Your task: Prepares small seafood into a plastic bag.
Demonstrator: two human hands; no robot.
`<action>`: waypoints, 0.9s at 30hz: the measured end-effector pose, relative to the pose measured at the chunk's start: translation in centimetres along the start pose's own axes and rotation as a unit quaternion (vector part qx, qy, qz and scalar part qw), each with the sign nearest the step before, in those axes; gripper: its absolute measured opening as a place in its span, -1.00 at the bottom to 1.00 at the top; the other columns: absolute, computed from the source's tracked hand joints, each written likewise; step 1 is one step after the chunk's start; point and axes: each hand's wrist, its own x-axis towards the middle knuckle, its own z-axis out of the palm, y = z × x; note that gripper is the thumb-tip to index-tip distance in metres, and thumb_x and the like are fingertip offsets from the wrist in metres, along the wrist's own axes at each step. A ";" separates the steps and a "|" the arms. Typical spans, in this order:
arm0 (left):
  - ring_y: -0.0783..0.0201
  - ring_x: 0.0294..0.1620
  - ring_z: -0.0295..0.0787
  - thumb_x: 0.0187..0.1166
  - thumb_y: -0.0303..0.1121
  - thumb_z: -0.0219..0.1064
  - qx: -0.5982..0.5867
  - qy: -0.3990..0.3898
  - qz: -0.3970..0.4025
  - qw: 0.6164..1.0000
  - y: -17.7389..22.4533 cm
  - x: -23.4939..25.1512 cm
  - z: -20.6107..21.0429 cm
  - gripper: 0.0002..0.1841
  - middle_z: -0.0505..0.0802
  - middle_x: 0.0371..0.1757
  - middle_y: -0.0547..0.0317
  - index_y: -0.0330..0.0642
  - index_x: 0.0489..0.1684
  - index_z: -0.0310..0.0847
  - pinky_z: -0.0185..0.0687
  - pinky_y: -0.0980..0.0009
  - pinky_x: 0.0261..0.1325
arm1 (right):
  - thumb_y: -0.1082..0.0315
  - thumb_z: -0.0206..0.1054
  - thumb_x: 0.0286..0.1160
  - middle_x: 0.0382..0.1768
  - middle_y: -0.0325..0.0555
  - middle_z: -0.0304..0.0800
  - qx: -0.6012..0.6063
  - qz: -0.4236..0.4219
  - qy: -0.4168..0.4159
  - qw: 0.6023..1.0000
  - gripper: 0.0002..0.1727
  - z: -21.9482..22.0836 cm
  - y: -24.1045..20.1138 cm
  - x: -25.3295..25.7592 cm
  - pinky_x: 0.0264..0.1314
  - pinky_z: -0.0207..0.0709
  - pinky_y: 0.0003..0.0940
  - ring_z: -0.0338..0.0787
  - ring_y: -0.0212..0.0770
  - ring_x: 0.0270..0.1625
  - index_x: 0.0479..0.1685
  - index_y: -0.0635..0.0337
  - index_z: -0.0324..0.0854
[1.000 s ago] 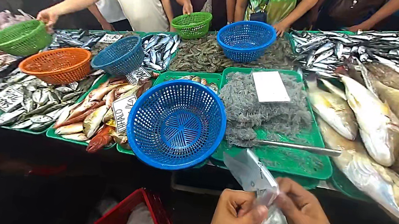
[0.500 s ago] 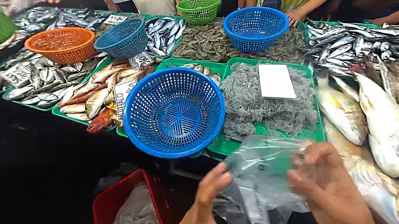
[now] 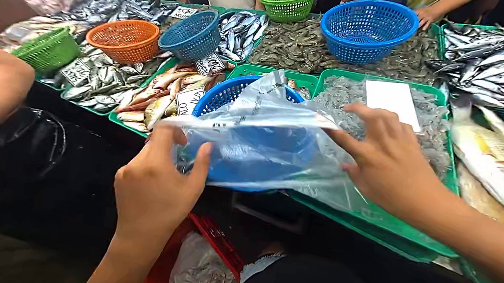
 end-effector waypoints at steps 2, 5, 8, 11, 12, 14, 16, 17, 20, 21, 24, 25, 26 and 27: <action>-0.47 -0.37 0.74 0.46 -0.29 0.51 0.005 -0.029 -0.036 0.999 -0.9 2.1 0.8 -0.56 0.77 -0.25 -0.45 -0.47 0.11 0.54 0.52 -0.40 -0.39 | 0.51 0.68 0.09 0.40 0.31 0.53 0.057 0.020 -0.095 0.994 -0.07 0.6 0.3 3.5 -0.05 0.61 0.33 0.67 0.41 0.19 0.65 -0.25 0.50; -0.62 0.02 0.70 0.38 -0.66 0.36 -0.001 -0.021 -0.048 0.999 -3.6 4.3 1.0 -0.50 0.52 0.40 -0.65 -0.49 0.38 0.47 0.58 -0.51 -0.09 | 0.66 0.37 0.33 0.14 0.21 0.73 0.143 0.007 0.001 0.990 -0.48 0.6 0.7 6.6 -0.08 0.71 0.16 0.82 0.15 -0.08 0.29 0.04 0.80; -0.20 0.44 0.54 0.54 -0.45 0.19 -0.074 0.093 0.051 0.992 -6.1 2.4 0.6 -0.54 0.47 0.53 -0.42 -0.50 0.40 0.46 0.51 -0.10 0.41 | 0.49 0.28 0.53 0.21 0.19 0.67 0.117 -0.053 0.278 0.952 -0.70 0.8 -0.7 7.0 0.28 0.65 -0.20 0.73 -0.05 0.18 0.16 0.26 0.78; 0.01 0.15 0.80 0.46 -0.37 0.31 -0.098 0.005 0.072 0.993 -6.2 -0.7 3.9 -0.59 0.77 0.23 -0.28 -0.40 0.25 0.59 0.67 0.15 0.21 | 0.41 0.31 0.44 0.35 0.07 0.52 0.107 0.000 0.170 0.980 -0.48 5.3 -0.6 5.3 0.34 0.54 -0.26 0.63 -0.11 0.31 0.46 0.01 0.55; -0.22 0.13 0.82 0.31 -0.57 0.40 -0.115 -0.150 0.041 0.981 -6.1 -0.8 4.5 -0.42 0.63 0.42 -0.46 -0.43 0.43 0.53 0.75 -0.07 0.12 | 0.57 0.37 0.32 0.41 0.27 0.52 0.146 0.039 0.023 0.988 -0.34 6.5 -0.1 4.7 0.17 0.69 0.06 0.73 0.15 0.24 0.54 0.03 0.56; -0.40 0.11 0.78 0.07 -0.69 0.52 -0.149 -0.295 -0.036 0.943 -6.7 0.9 5.2 -0.15 0.39 0.63 -0.51 -0.31 0.60 0.42 0.73 -0.25 0.04 | 0.73 0.33 0.22 0.49 0.38 0.46 0.218 0.111 -0.200 0.949 -0.22 7.2 0.9 5.9 0.18 0.61 0.33 0.69 0.37 0.25 0.58 0.01 0.57; -0.40 0.08 0.78 -0.04 -0.64 0.59 -0.160 -0.299 -0.065 0.938 -7.3 2.1 4.6 -0.13 0.38 0.64 -0.51 -0.26 0.56 0.48 0.72 -0.29 -0.02 | 0.71 0.33 0.23 0.41 0.29 0.54 0.237 0.137 -0.255 0.928 -0.23 6.0 1.3 7.6 0.14 0.62 0.19 0.72 0.21 0.19 0.58 -0.02 0.58; -0.37 0.13 0.75 0.02 -0.59 0.59 -0.147 -0.328 -0.080 0.930 -7.4 2.4 4.3 -0.13 0.33 0.66 -0.49 -0.21 0.59 0.46 0.71 -0.25 0.03 | 0.70 0.37 0.24 0.38 0.24 0.54 0.239 0.142 -0.266 0.923 -0.22 5.6 1.4 7.8 0.10 0.62 0.12 0.70 0.14 0.17 0.60 -0.05 0.57; -0.35 0.41 0.57 0.17 -0.44 0.68 -0.095 -0.423 -0.123 0.893 -7.6 4.1 5.6 -0.06 0.01 0.80 -0.41 -0.03 0.73 0.32 0.64 -0.14 0.28 | 0.56 0.63 0.19 0.36 0.25 0.48 0.231 0.136 -0.254 0.929 -0.20 6.5 3.4 9.5 0.13 0.61 0.17 0.64 0.19 0.23 0.57 -0.16 0.61; -0.35 0.49 0.51 0.16 -0.42 0.70 -0.108 -0.441 -0.132 0.881 -8.0 4.2 6.4 -0.02 -0.06 0.83 -0.41 -0.03 0.76 0.28 0.61 -0.15 0.33 | 0.55 0.67 0.13 0.30 0.28 0.51 0.245 0.126 -0.230 0.933 -0.26 7.7 4.4 9.7 0.11 0.60 0.22 0.64 0.22 0.19 0.46 -0.14 0.71; -0.07 0.53 0.53 0.16 -0.49 0.61 -0.259 -0.471 -0.168 0.826 -9.1 3.8 7.5 0.08 0.22 0.75 -0.32 -0.08 0.85 0.02 0.63 0.05 0.37 | 0.56 0.57 0.23 0.14 0.21 0.59 0.350 0.107 -0.172 0.915 -0.55 10.6 6.9 9.3 0.13 0.52 0.07 0.60 0.07 0.13 0.19 0.07 0.86; 0.11 0.42 0.66 0.17 -0.48 0.58 -0.318 -0.464 -0.191 0.805 -9.0 3.6 7.4 0.09 0.43 0.64 -0.20 -0.07 0.85 -0.06 0.75 0.21 0.27 | 0.54 0.49 0.34 0.14 0.13 0.59 0.398 0.119 -0.149 0.897 -0.62 10.6 7.4 8.9 0.10 0.54 -0.15 0.60 -0.09 0.10 0.19 0.16 0.83; 0.20 0.35 0.73 0.21 -0.47 0.57 -0.368 -0.450 -0.215 0.785 -8.7 3.4 7.4 0.12 0.52 0.57 -0.14 -0.04 0.87 -0.17 0.80 0.28 0.22 | 0.49 0.42 0.44 0.18 0.06 0.62 0.436 0.128 -0.115 0.883 -0.67 9.9 7.9 8.4 0.15 0.61 -0.26 0.64 -0.18 0.15 0.18 0.22 0.81; 0.26 0.36 0.72 0.21 -0.43 0.56 -0.394 -0.435 -0.231 0.776 -8.4 3.3 7.4 0.17 0.53 0.58 -0.10 0.00 0.90 -0.26 0.77 0.32 0.26 | 0.41 0.35 0.51 0.23 -0.02 0.63 0.446 0.132 -0.086 0.881 -0.71 8.7 8.4 7.6 0.19 0.67 -0.31 0.68 -0.25 0.21 0.16 0.20 0.80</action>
